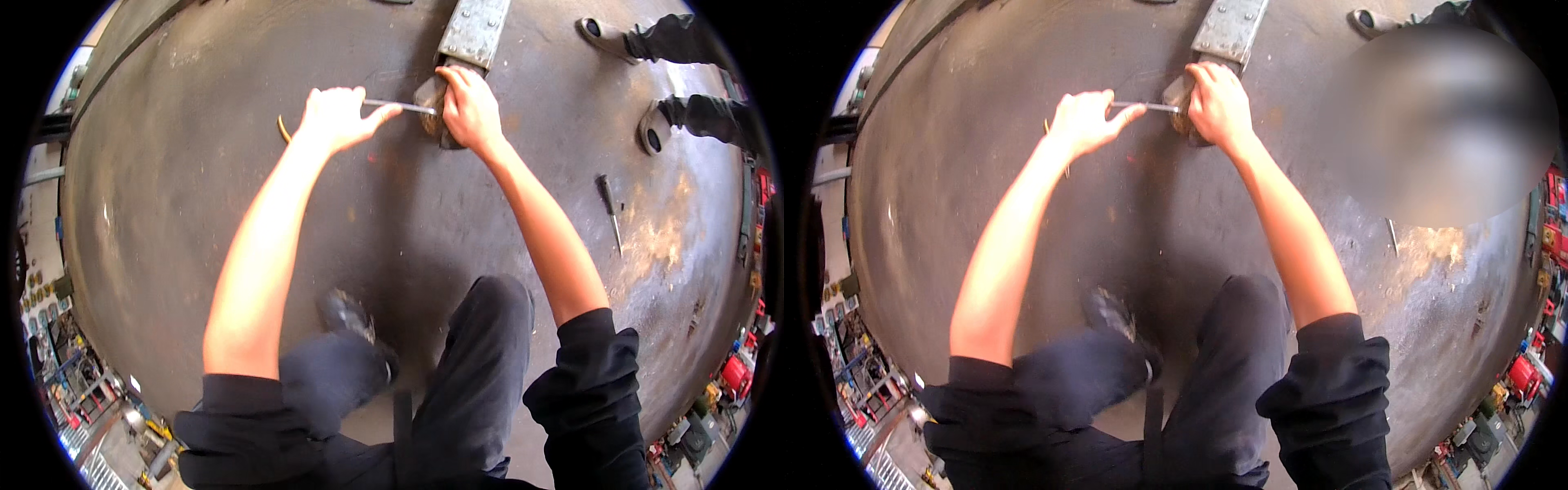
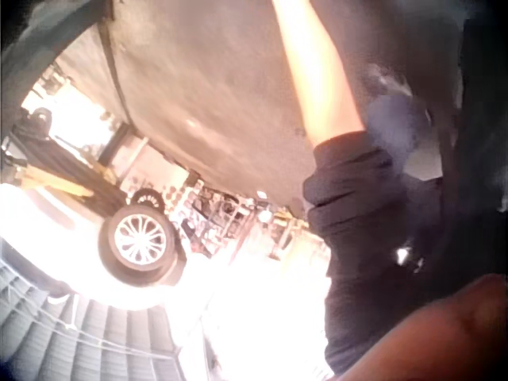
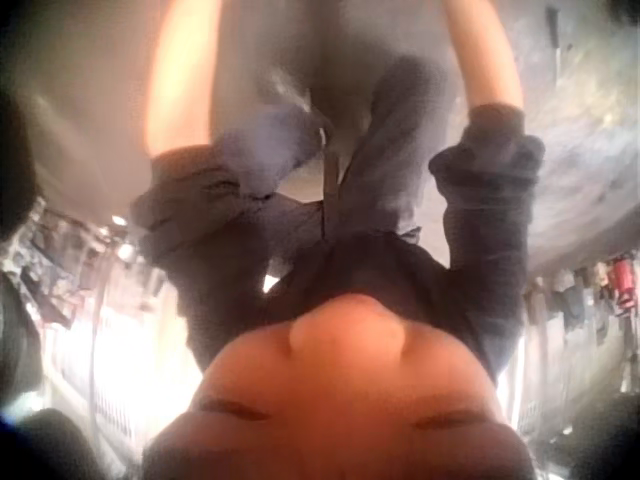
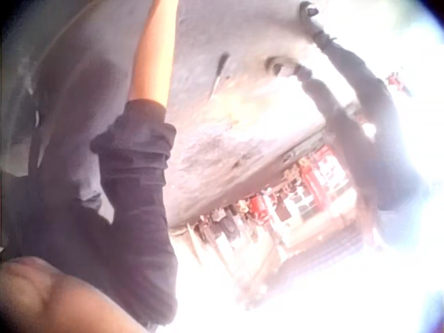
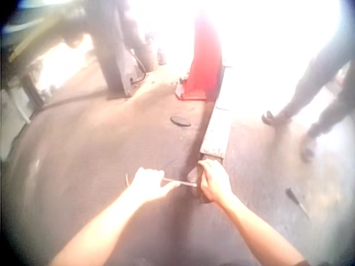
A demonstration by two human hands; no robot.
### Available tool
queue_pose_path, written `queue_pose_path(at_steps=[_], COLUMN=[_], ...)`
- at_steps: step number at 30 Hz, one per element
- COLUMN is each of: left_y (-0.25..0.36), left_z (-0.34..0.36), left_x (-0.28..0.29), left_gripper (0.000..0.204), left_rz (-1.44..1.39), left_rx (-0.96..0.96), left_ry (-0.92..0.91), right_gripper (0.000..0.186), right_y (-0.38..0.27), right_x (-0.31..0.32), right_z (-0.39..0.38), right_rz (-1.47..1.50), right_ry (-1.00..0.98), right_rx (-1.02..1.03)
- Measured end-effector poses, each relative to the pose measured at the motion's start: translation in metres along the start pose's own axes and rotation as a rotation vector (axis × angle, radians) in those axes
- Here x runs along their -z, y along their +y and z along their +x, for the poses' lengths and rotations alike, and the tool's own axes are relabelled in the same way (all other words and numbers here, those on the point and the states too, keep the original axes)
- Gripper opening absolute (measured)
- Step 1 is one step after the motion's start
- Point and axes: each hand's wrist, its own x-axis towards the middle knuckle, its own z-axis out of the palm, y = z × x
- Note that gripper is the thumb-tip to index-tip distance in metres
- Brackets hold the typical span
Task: The person retrieves a metal rod from a tool cart, then uses it to repeatedly scrape and pry at a small, dirty metal part clamped in a vise. The person rotates the part and continues scraping different areas with the rod.
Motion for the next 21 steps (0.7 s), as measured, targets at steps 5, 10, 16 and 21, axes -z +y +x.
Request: queue_pose_path(at_steps=[5, 10, 16, 21], left_y=[0.024, 0.027, 0.029, 0.063], left_z=[0.0, 0.003, -0.02, -0.026], left_x=[0.007, 0.014, -0.001, 0.001], left_gripper=[0.082, 0.082, 0.076, 0.075], left_rz=[-0.141, -0.154, -0.139, -0.109], left_rx=[0.021, 0.066, 0.116, 0.188], left_ry=[-0.127, -0.173, 0.072, 0.151], right_gripper=[0.034, 0.035, 0.031, 0.034], right_y=[0.006, 0.001, -0.005, 0.018], right_x=[0.027, 0.032, 0.022, 0.038], right_z=[-0.006, -0.002, -0.007, -0.013], right_rz=[-0.091, -0.204, -0.194, -0.186], right_ry=[-0.147, -0.229, -0.191, -0.142], right_rx=[-0.048, -0.06, -0.057, 0.012])
